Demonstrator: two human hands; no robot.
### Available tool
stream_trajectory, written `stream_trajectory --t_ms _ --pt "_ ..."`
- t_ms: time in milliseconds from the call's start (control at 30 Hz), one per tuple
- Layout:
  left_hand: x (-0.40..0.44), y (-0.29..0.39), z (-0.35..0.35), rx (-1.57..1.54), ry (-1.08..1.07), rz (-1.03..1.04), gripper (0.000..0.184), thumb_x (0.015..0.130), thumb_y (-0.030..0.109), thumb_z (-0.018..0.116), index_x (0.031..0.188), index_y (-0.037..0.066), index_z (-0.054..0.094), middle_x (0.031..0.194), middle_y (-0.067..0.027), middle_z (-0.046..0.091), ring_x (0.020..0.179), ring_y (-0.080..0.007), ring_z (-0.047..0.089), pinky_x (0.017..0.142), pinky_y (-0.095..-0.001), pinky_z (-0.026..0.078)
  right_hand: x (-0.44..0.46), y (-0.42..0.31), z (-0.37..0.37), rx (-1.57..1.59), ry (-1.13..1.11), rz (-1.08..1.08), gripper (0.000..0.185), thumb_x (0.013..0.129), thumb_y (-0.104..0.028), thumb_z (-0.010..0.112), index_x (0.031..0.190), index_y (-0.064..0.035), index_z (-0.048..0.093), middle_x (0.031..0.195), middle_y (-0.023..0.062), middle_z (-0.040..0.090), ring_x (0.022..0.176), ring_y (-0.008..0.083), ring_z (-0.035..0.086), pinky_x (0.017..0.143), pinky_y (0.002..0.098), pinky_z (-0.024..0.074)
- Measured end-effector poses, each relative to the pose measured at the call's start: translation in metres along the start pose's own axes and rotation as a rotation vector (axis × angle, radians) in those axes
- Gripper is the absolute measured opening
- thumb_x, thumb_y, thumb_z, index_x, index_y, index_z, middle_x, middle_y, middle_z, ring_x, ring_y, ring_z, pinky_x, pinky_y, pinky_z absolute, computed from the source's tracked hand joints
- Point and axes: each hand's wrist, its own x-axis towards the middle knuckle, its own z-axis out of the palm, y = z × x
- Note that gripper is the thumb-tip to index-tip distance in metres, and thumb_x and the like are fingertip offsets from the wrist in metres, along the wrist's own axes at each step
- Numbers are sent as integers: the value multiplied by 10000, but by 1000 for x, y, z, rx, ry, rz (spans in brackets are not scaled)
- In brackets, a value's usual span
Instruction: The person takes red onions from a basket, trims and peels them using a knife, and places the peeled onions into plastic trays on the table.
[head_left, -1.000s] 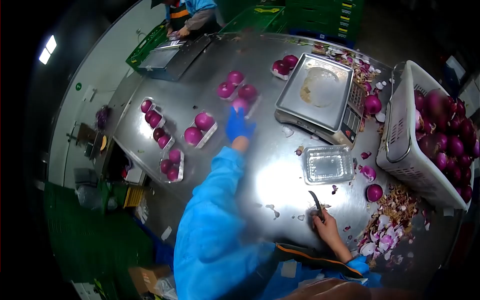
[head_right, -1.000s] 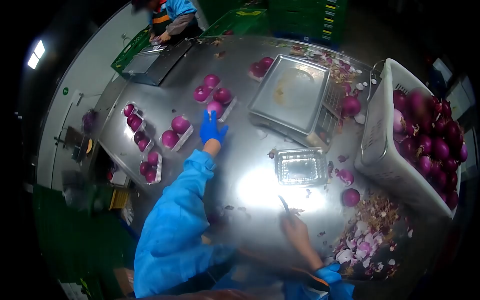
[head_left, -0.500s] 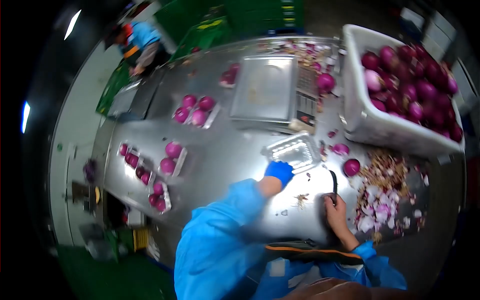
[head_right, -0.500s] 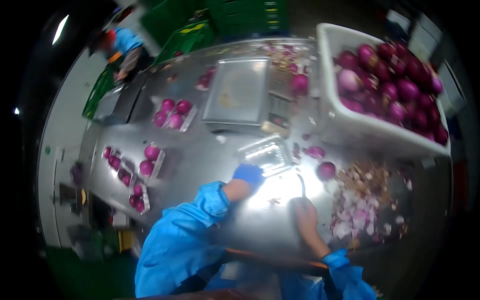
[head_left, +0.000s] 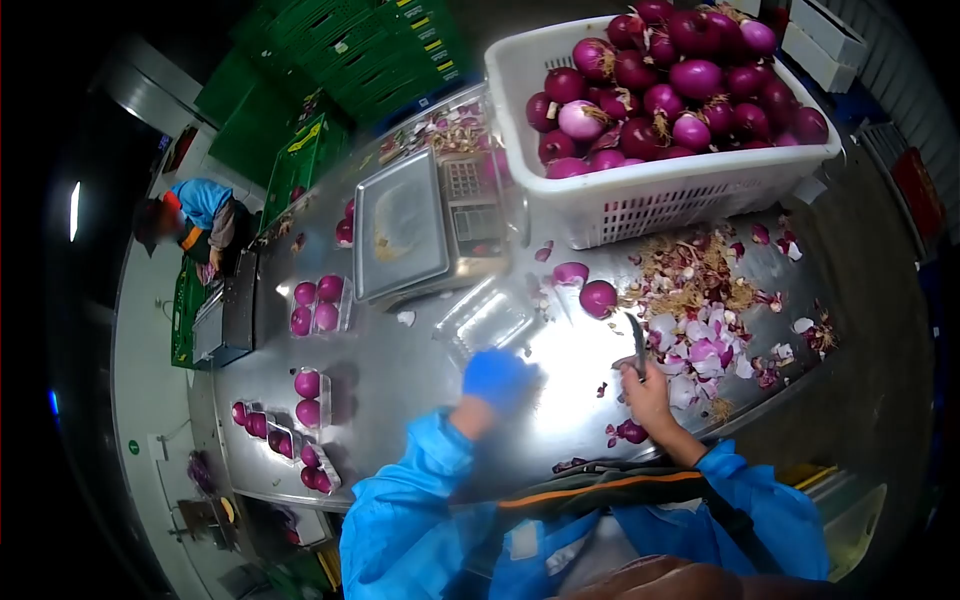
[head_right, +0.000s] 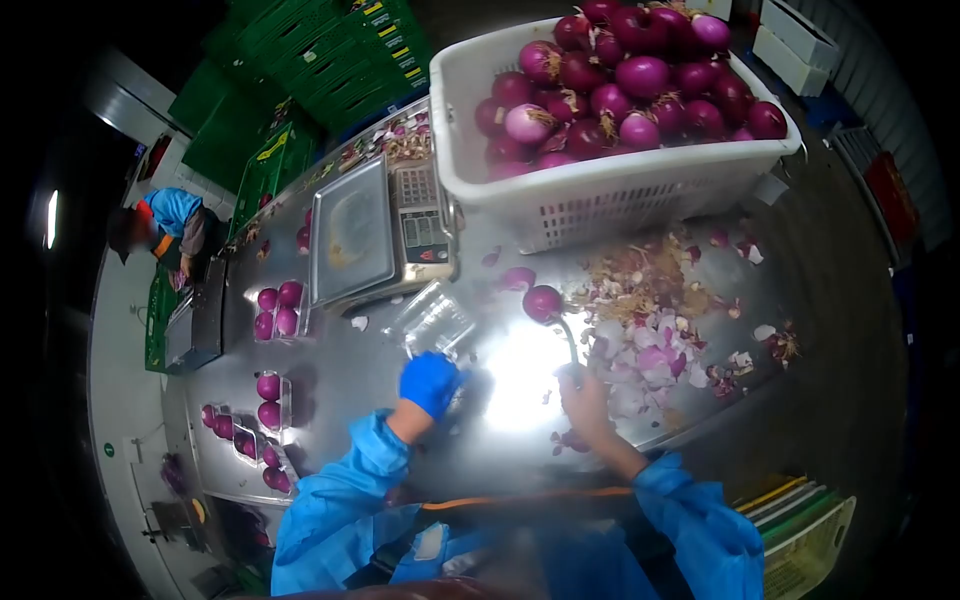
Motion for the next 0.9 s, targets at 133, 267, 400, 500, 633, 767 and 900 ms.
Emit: stream_trajectory --t_ms 133,267,400,500,633,767,900 --pt "12 43 50 -335 -183 86 244 881 294 637 1032 110 694 921 -125 679 826 -332 657 741 -412 534 17 -2 -39 60 134 -25 104 970 -95 549 1002 -33 626 649 -49 482 500 37 412 441 211 340" --pt "72 55 12 -573 -13 353 488 813 239 753 1244 70 600 1091 -167 646 918 -356 644 844 -418 525 21 -1 -71 47 146 68 199 931 -102 548 1074 -7 648 891 55 665 778 132 612 696 293 492" --pt "189 34 -68 -317 470 347 444 798 99 756 1218 40 625 1139 -148 647 1011 -337 611 877 -409 477 27 17 -85 52 169 -78 70 959 -100 576 973 -43 615 670 -43 495 519 44 431 455 229 337" --pt "287 -8 -76 -341 464 165 445 819 255 750 1204 63 638 1065 -158 675 927 -323 645 819 -390 506 32 30 -99 67 173 -57 71 964 -103 578 960 -47 620 642 -56 473 485 33 403 423 220 313" --pt "355 -66 -54 -332 -612 -293 557 830 379 732 1296 110 589 1148 -111 676 990 -221 646 853 -357 520 43 19 -123 170 213 76 94 971 -105 565 961 -45 637 635 -59 467 481 30 390 423 214 302" --pt "361 -53 -56 -72 -761 -336 433 892 378 619 1240 123 643 1126 -102 687 988 -243 648 854 -369 516 60 25 -148 108 225 -35 98 973 -95 553 964 -32 628 617 -53 459 483 29 386 427 211 301" --pt "355 -80 -38 118 -667 -301 386 933 351 502 1189 115 670 1173 -123 670 1057 -327 637 913 -398 481 64 22 -155 45 230 -110 91 971 -92 556 969 -34 626 616 -52 456 490 31 385 433 211 303"
